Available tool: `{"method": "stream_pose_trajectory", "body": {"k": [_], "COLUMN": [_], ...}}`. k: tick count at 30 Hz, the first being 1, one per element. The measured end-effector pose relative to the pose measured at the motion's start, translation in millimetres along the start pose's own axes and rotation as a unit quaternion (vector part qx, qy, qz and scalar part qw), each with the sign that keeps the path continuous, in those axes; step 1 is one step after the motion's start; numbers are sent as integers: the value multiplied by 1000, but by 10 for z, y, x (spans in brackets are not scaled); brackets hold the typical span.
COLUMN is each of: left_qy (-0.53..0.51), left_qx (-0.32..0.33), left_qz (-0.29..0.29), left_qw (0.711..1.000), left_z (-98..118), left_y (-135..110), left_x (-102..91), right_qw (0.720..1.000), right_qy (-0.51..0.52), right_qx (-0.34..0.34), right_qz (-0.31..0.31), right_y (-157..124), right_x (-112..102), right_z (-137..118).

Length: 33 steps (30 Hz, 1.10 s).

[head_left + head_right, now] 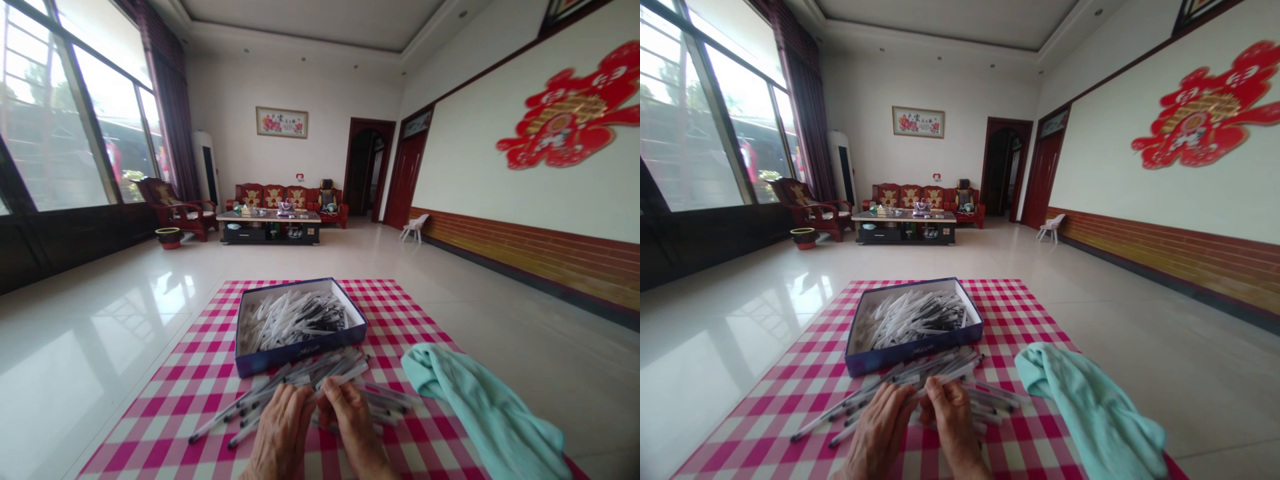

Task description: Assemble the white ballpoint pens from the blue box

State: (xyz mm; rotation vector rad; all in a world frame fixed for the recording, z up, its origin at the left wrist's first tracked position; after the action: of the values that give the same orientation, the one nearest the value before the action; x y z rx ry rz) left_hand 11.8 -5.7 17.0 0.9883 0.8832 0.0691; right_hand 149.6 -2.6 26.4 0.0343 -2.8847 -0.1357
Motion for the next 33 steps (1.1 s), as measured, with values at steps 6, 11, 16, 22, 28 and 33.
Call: {"method": "stream_pose_trajectory", "body": {"k": [6,11,16,22,28,33], "left_qy": [20,0,2,-3,11,9], "left_qx": [0,10,13,-6,-17,-11], "left_qz": [16,-2,-5,-21,-14,-4], "left_qw": [1000,1000,1000,1000,1000,1000], "left_z": [21,-22,-26,-21,-70,-88], "left_y": [0,-12,-2,-17,-62,-49], "left_x": [20,7,-29,-19,-15,-26], "right_qw": [999,999,999,999,998,997], "right_qy": [30,32,38,42,39,32], "right_qx": [13,12,11,15,0,-15], "right_qz": [-8,-6,4,-3,-45,-65], "right_y": [13,22,14,8,-17,-39], "right_x": [-21,-38,-34,-35,-16,-12], "right_z": [21,57,61,98,80,49]}}
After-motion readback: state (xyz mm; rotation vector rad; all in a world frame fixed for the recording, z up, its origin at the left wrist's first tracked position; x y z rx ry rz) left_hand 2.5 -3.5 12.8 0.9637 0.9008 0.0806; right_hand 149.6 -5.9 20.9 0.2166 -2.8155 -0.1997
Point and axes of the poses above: each hand's wrist, its own y-axis towards the middle knuckle, its own x-axis out of the palm, z = x × y, the point moved 1 cm from there along y, towards the middle knuckle, and after that the axes turned 2 degrees about -z, right-handed, at the moved point
